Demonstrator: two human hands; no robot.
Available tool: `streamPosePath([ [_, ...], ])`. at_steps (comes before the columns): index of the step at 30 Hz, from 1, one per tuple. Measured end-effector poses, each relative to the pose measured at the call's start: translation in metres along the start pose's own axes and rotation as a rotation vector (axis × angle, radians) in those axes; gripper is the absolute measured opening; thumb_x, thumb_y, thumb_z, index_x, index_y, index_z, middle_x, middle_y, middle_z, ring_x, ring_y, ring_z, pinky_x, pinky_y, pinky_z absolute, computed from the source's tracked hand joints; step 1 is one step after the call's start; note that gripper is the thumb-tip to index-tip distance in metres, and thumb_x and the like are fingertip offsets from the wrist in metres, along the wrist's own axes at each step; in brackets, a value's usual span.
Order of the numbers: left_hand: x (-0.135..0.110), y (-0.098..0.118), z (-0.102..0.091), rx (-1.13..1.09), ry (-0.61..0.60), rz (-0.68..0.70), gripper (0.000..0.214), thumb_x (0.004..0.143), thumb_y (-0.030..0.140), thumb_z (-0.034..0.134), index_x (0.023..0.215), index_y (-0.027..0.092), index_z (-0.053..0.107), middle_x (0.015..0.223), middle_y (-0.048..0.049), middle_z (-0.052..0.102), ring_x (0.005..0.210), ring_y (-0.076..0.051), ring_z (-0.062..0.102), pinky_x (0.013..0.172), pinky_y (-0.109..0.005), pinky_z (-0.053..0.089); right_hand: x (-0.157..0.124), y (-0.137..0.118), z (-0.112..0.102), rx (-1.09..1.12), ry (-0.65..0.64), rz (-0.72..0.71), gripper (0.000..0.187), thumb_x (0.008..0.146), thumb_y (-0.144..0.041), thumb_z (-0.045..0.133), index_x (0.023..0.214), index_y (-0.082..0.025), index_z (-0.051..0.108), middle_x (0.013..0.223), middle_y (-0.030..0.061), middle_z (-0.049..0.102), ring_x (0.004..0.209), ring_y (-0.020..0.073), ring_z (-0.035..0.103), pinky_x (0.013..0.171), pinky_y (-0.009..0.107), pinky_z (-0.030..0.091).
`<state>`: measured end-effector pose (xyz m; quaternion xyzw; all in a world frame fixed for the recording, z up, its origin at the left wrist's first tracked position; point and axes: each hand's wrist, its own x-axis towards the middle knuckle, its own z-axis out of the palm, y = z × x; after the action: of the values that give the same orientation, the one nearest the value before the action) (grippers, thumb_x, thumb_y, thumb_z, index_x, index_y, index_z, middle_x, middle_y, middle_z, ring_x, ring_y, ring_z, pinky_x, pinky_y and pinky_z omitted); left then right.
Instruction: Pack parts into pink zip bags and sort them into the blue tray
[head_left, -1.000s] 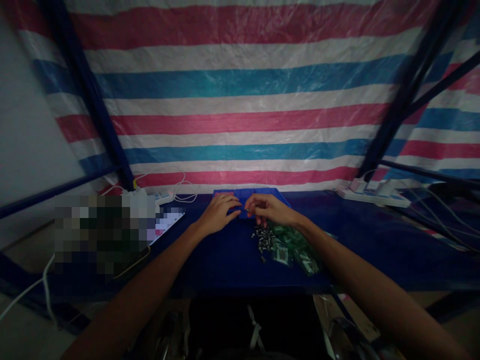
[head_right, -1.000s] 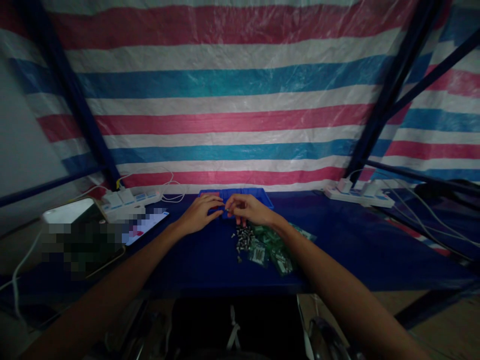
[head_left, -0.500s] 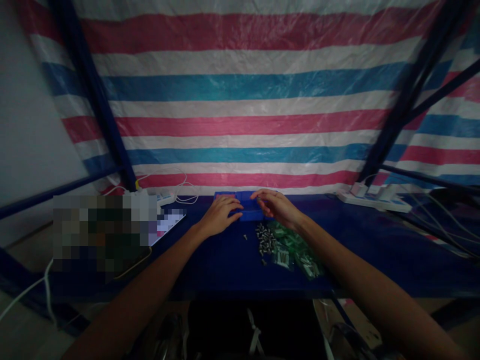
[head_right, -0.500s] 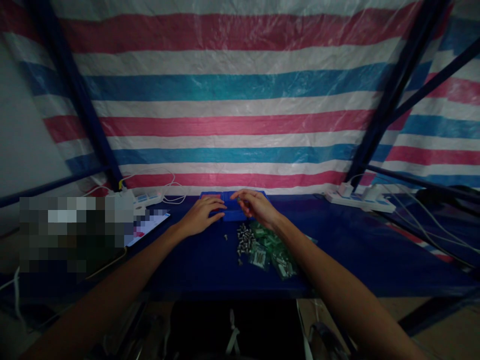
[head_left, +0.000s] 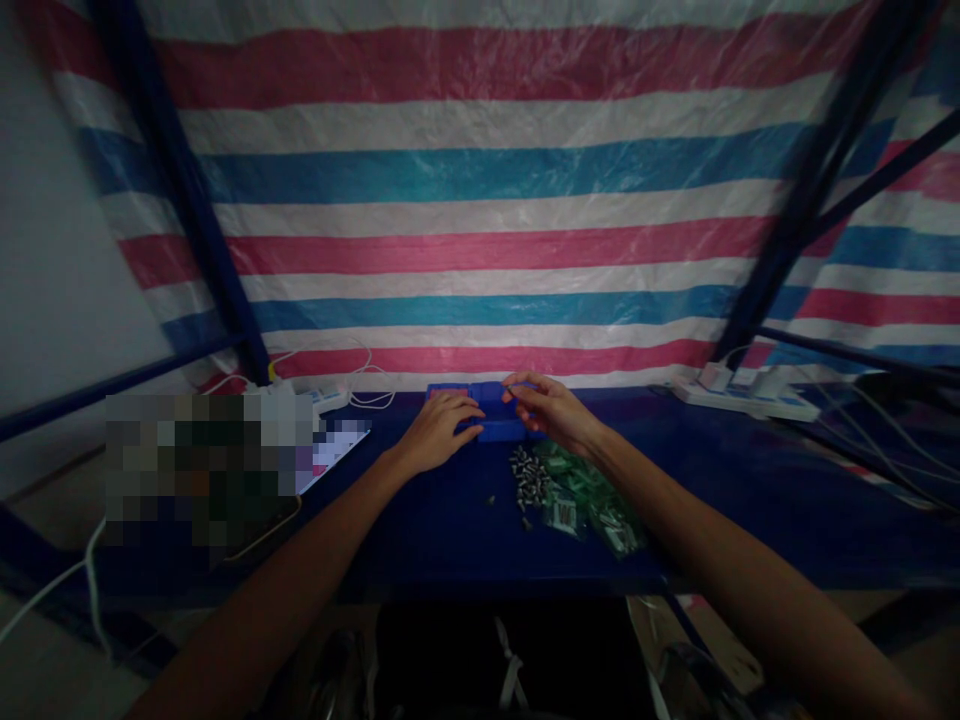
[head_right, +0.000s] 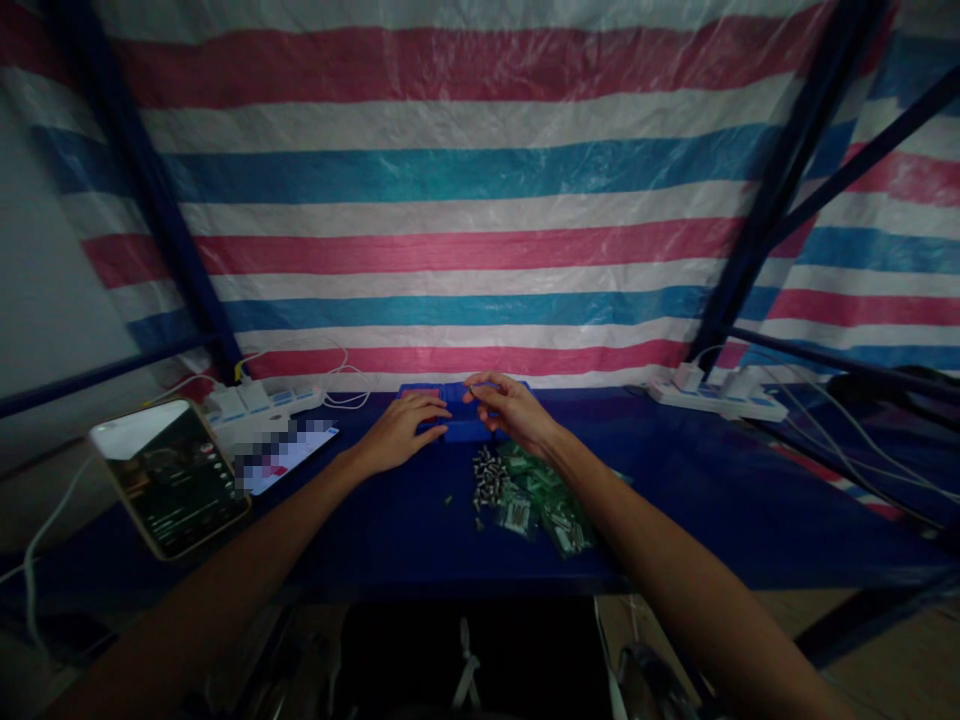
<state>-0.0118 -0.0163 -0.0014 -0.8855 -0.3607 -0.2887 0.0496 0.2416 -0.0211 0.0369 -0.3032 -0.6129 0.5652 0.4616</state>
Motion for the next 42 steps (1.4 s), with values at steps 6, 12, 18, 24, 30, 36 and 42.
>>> streamPosePath([
  [6,0.000,0.001,0.000,0.009,-0.004,-0.001,0.028,0.104,0.041,0.061,0.126,0.027,0.070,0.138,-0.0054,0.068,0.134,-0.026,0.056,0.118,-0.049,0.041,0.002,0.001,-0.003,-0.019,0.008,0.003,0.034,0.087,-0.044,0.078,0.114,-0.024,0.072,0.110,0.0071,0.071,0.065,0.0106,0.050,0.050,0.023,0.037],
  [12,0.000,0.002,-0.001,0.011,-0.008,-0.009,0.028,0.104,0.040,0.061,0.126,0.026,0.070,0.138,-0.0057,0.068,0.133,-0.026,0.057,0.117,-0.048,0.041,0.003,0.004,-0.006,-0.016,-0.013,-0.030,0.032,0.089,-0.043,0.076,0.115,-0.024,0.072,0.108,0.0062,0.070,0.064,0.0096,0.048,0.050,0.023,0.036],
  [18,0.001,0.003,-0.002,0.008,-0.003,0.001,0.028,0.103,0.040,0.062,0.125,0.026,0.070,0.137,-0.0051,0.069,0.134,-0.026,0.057,0.117,-0.048,0.041,0.006,0.008,-0.006,-0.159,0.082,-0.130,0.032,0.089,-0.046,0.075,0.113,-0.025,0.071,0.102,0.0061,0.070,0.062,0.0114,0.050,0.050,0.026,0.038],
  [24,0.000,0.003,-0.002,0.010,-0.001,-0.007,0.028,0.104,0.040,0.061,0.126,0.026,0.070,0.138,-0.0052,0.068,0.134,-0.026,0.057,0.118,-0.048,0.041,0.009,0.011,-0.011,-0.706,0.199,-0.474,0.018,0.097,-0.035,0.064,0.107,-0.024,0.074,0.094,0.0060,0.065,0.072,0.0186,0.059,0.064,0.034,0.047],
  [30,0.000,0.002,0.000,0.007,0.003,-0.008,0.027,0.103,0.039,0.063,0.125,0.025,0.070,0.137,-0.0053,0.068,0.135,-0.026,0.056,0.118,-0.048,0.040,0.004,0.010,-0.012,-1.035,0.215,-0.647,0.021,0.101,-0.022,0.059,0.112,-0.024,0.076,0.094,0.0073,0.059,0.082,0.0223,0.061,0.074,0.036,0.047],
  [36,0.000,0.001,0.000,0.006,-0.003,-0.008,0.028,0.103,0.040,0.062,0.126,0.026,0.070,0.137,-0.0052,0.068,0.137,-0.027,0.055,0.119,-0.050,0.039,0.006,0.011,-0.013,-0.955,0.218,-0.641,0.016,0.098,-0.022,0.064,0.108,-0.024,0.076,0.093,0.0064,0.060,0.082,0.0219,0.061,0.072,0.035,0.047],
  [42,0.000,0.003,-0.002,0.002,0.000,-0.007,0.027,0.103,0.039,0.063,0.126,0.026,0.070,0.136,-0.0052,0.068,0.136,-0.027,0.055,0.119,-0.051,0.040,0.009,0.014,-0.010,-0.720,0.178,-0.519,0.015,0.091,-0.032,0.074,0.105,-0.025,0.074,0.090,0.0047,0.066,0.076,0.0201,0.062,0.067,0.035,0.049],
])
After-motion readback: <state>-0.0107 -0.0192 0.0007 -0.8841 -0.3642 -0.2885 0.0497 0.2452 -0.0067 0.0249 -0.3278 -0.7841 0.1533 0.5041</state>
